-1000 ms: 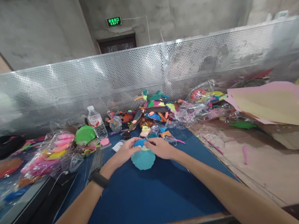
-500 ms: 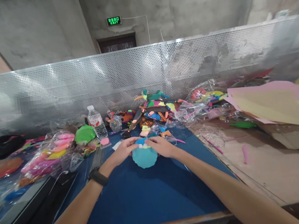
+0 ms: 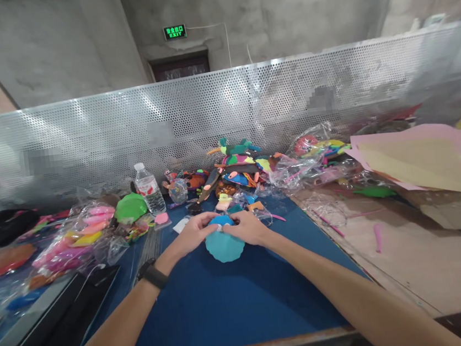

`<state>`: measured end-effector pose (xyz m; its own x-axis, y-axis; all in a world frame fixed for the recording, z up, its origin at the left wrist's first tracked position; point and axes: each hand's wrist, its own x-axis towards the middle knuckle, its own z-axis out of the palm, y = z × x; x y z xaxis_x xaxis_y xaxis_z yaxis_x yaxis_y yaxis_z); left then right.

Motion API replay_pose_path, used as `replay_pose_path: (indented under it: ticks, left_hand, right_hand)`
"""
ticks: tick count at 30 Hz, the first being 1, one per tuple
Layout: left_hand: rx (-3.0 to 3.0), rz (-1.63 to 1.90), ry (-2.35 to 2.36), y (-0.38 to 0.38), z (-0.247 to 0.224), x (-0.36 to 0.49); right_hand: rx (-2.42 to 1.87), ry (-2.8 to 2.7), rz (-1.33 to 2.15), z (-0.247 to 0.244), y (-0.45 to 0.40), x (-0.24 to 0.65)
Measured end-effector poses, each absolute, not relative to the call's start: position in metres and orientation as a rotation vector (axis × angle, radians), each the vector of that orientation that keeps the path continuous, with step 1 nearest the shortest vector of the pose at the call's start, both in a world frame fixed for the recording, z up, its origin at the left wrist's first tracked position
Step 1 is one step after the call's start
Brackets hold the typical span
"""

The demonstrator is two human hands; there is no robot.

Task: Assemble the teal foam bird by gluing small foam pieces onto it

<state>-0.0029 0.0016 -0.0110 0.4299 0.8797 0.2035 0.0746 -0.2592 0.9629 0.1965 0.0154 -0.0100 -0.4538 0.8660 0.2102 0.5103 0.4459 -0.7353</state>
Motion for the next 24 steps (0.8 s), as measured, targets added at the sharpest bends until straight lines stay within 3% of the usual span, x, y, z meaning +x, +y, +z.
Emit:
replay_pose_path:
  ticks: [14, 24]
  left_hand:
    - [1.776, 0.997, 0.853, 0.005, -0.016, -0.006]
    - [1.677, 0.998, 0.888, 0.007, -0.018, -0.003]
  right_hand:
    - [-1.048, -2.106, 0.963, -0.009, 0.017, 0.201]
    - [-1.029, -2.166, 0.896, -0.005, 0.016, 0.201]
